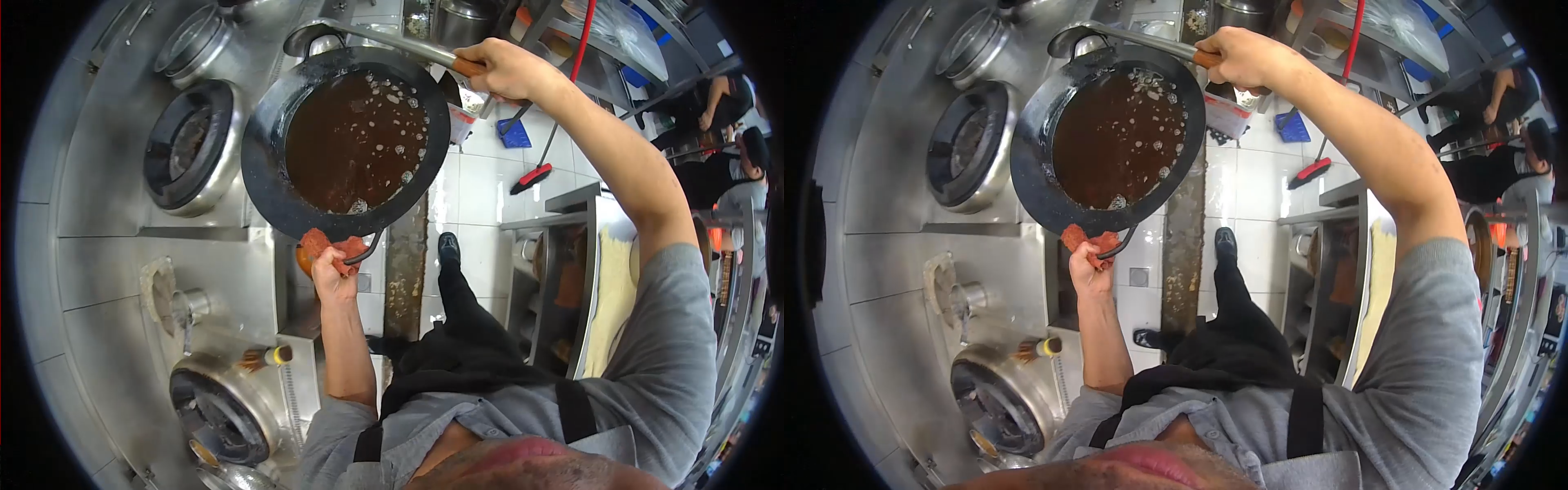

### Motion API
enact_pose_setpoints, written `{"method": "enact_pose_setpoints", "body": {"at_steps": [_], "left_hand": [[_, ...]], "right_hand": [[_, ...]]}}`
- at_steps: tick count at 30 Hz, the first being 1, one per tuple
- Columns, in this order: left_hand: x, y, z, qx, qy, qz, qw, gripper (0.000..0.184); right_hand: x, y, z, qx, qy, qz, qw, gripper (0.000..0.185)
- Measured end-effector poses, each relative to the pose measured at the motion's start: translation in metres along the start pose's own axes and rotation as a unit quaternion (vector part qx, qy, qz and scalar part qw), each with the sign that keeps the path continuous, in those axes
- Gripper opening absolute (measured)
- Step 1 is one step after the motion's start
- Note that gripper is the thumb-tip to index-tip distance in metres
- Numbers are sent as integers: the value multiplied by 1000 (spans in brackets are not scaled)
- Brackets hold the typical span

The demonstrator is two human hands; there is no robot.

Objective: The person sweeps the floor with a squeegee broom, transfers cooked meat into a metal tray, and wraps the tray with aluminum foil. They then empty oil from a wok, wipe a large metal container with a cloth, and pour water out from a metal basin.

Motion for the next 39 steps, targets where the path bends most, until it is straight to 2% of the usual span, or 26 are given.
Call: {"method": "enact_pose_setpoints", "body": {"at_steps": [4,6,8,10,12,17,22,24,27,29,30,32,39], "left_hand": [[-12,-36,-26,-4,3,3,1000,16],[-31,-67,-37,-22,-5,0,1000,16],[-39,-96,-47,-41,-9,2,999,16],[-52,-122,-51,-86,-3,-6,996,15],[-64,-157,-65,-94,-23,-8,995,13],[-111,-225,-42,-81,-51,7,995,11],[-142,-262,-26,-44,-51,19,998,10],[-147,-278,-27,-76,-61,17,995,10],[-165,-302,-19,-67,-64,23,995,9],[-171,-313,-19,-65,-70,24,995,9],[-174,-318,-18,-62,-76,27,995,10],[-181,-327,-15,-57,-81,30,995,11],[-194,-339,14,-61,-82,43,994,18]], "right_hand": [[-8,4,33,18,16,34,999,54],[24,-6,54,29,-8,67,997,48],[25,-14,63,48,-5,58,997,44],[31,-19,76,12,1,81,997,55],[42,-34,106,18,5,78,997,55],[115,-95,142,28,-29,84,996,53],[150,-132,151,4,-57,88,994,53],[154,-140,163,1,-65,87,994,54],[172,-156,158,37,-70,49,996,44],[167,-149,159,-81,-123,144,979,18],[172,-154,164,-83,-123,144,978,18],[186,-166,164,-24,-151,151,977,21],[217,-192,168,-13,-131,138,982,23]]}}
Point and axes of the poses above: each hand's wrist, its own y-axis away from the middle knuckle, its own z-axis out of the palm, x = y × z, the point moved 9 cm from there along -y, towards the middle knuckle, and after that the axes turned 15 degrees about y, right-handed, at the moved point
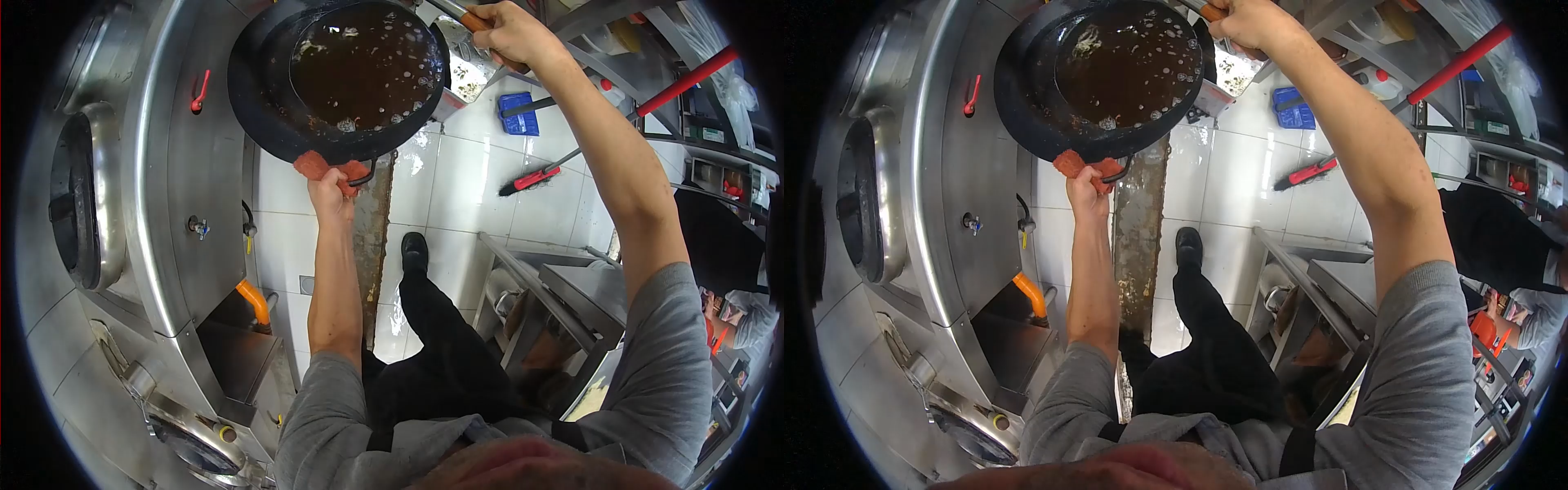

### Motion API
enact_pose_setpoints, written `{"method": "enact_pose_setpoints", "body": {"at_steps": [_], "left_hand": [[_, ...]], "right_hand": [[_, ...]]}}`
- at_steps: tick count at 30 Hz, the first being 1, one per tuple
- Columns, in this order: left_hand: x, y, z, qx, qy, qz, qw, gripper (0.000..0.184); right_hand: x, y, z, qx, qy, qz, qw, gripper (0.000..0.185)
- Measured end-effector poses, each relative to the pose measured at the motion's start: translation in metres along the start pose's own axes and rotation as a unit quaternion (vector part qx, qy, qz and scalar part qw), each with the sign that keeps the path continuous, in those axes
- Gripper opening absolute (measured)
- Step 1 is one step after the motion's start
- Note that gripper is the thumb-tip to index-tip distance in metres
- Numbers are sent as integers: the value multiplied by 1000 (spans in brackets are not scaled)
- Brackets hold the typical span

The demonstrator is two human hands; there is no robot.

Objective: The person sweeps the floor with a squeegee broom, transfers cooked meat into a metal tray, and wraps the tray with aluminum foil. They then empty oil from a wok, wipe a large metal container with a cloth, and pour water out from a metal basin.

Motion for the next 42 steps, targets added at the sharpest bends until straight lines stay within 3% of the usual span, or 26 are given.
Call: {"method": "enact_pose_setpoints", "body": {"at_steps": [5,7,22,26,28,37,42], "left_hand": [[-11,-19,-5,8,0,20,1000,24],[-9,-23,-5,15,33,50,998,37],[-11,-38,3,32,-52,23,998,29],[-19,-49,-1,17,-1,34,999,37],[-14,-43,5,33,-6,45,998,26],[-20,-49,7,21,-56,6,998,35],[-15,-48,14,17,-34,39,999,35]], "right_hand": [[9,-13,5,-2,-26,-5,1000,25],[11,-18,8,-4,-32,-5,999,24],[21,-42,20,-7,-26,7,1000,26],[26,-52,26,-19,-49,-4,999,26],[27,-54,29,-21,-58,-4,998,25],[27,-55,24,3,-47,-3,999,23],[28,-58,25,-8,-46,-5,999,21]]}}
Point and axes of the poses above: each hand's wrist, its own y-axis away from the middle knuckle, its own z-axis out of the palm, x = y × z, the point moved 9 cm from there along -y, towards the middle knuckle, and after that the axes turned 15 degrees about y, right-handed, at the moved point
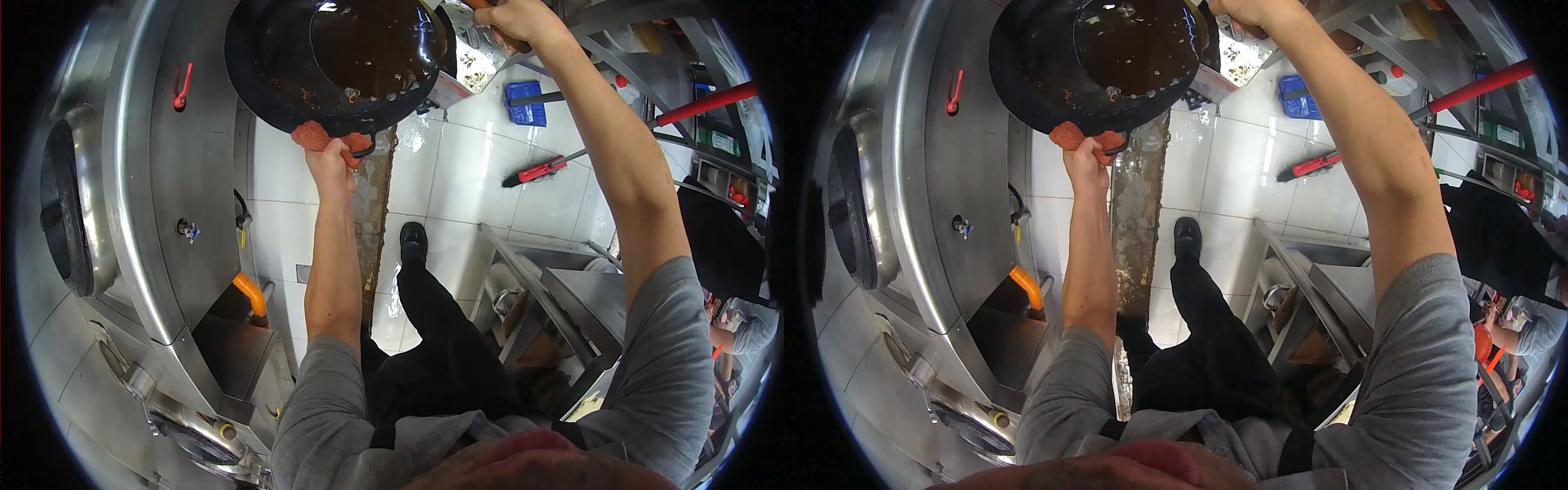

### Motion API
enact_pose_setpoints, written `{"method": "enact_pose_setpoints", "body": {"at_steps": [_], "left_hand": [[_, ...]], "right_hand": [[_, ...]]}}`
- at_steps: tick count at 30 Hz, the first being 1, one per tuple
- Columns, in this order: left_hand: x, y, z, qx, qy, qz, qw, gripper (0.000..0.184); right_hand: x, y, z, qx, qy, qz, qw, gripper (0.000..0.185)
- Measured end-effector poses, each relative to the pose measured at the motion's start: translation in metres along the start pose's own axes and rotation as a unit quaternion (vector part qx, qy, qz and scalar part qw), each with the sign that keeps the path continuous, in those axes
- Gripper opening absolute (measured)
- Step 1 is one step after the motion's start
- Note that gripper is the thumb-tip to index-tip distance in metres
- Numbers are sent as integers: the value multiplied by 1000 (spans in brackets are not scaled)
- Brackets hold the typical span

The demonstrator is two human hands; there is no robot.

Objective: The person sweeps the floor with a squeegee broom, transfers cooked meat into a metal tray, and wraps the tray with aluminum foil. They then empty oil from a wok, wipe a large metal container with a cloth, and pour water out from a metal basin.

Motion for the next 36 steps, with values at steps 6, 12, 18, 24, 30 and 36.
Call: {"method": "enact_pose_setpoints", "body": {"at_steps": [6,12,18,24,30,36], "left_hand": [[-2,-11,-5,-7,7,32,999,40],[-6,-9,-3,-3,-17,25,1000,38],[-7,-11,-5,1,-23,26,999,39],[-1,-1,9,7,-42,35,998,27],[0,-4,10,-12,-58,39,997,40],[7,7,30,-13,-80,51,995,42]], "right_hand": [[1,2,-2,7,2,17,1000,19],[12,-6,1,-1,-15,11,1000,19],[7,4,-6,14,5,23,1000,20],[8,10,-9,6,-14,25,1000,19],[17,10,-10,10,-13,38,999,13],[16,14,-12,18,-42,21,999,11]]}}
Point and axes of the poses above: each hand's wrist, its own y-axis away from the middle knuckle, its own z-axis out of the palm, x = y × z, the point moved 9 cm from there along -y, towards the middle knuckle, and after that the axes turned 15 degrees about y, right-handed, at the moved point
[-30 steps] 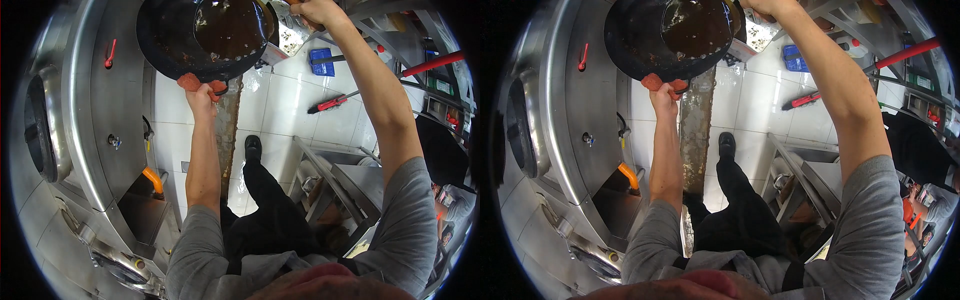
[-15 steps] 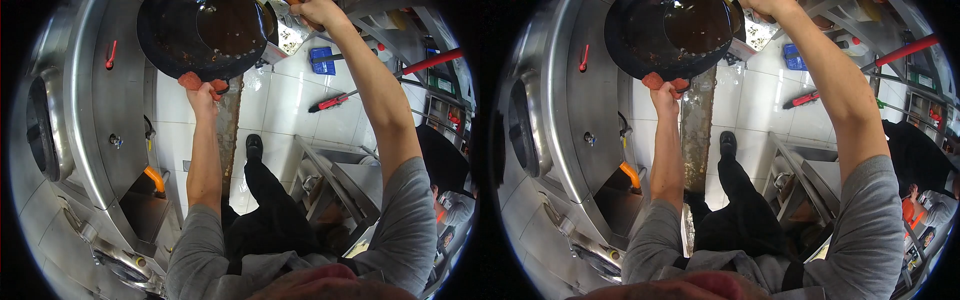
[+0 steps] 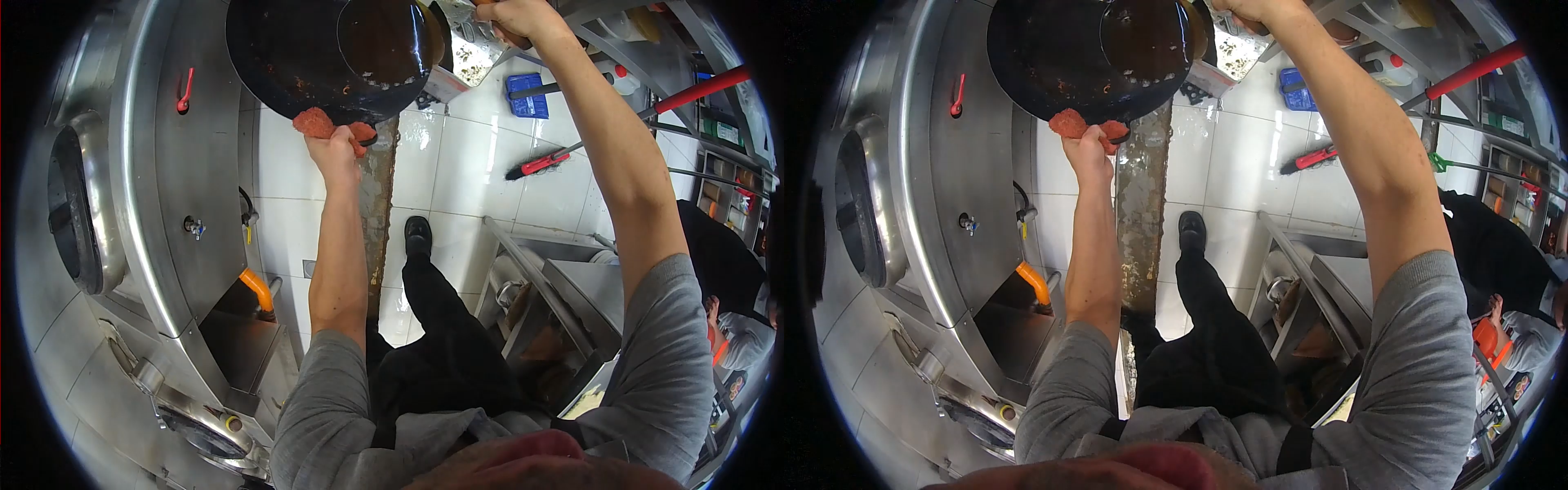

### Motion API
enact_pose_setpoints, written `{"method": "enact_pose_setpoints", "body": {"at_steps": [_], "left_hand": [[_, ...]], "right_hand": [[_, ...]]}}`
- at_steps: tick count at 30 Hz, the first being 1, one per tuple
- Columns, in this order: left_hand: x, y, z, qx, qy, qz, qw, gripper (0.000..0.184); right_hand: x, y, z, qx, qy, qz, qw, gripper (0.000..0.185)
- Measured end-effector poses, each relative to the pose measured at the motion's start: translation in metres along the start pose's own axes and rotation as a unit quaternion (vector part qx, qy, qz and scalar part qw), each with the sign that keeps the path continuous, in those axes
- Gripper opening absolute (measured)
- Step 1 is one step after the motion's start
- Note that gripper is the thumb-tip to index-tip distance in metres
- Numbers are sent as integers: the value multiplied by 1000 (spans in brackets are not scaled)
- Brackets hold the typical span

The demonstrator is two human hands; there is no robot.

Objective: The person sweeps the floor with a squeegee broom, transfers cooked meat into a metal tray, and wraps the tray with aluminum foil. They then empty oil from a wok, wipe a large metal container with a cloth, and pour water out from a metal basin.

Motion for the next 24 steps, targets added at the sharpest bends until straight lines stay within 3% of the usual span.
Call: {"method": "enact_pose_setpoints", "body": {"at_steps": [2,11,17,20,24], "left_hand": [[1,2,9,4,-3,9,1000,43],[11,23,41,54,-76,32,995,38],[-2,30,56,80,-234,73,966,39],[-3,35,63,83,-333,195,919,53],[5,44,77,103,-360,227,899,49]], "right_hand": [[2,4,-6,7,5,36,999,10],[10,3,-12,30,1,8,1000,5],[13,15,-20,42,-39,23,998,3],[17,24,-17,41,-152,15,987,4],[11,43,-24,77,-175,31,981,6]]}}
Point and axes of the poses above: each hand's wrist, its own y-axis away from the middle knuckle, its own z-axis out of the palm, x = y × z, the point moved 9 cm from there along -y, towards the middle knuckle, and after that the axes turned 15 degrees about y, right-handed, at the moved point
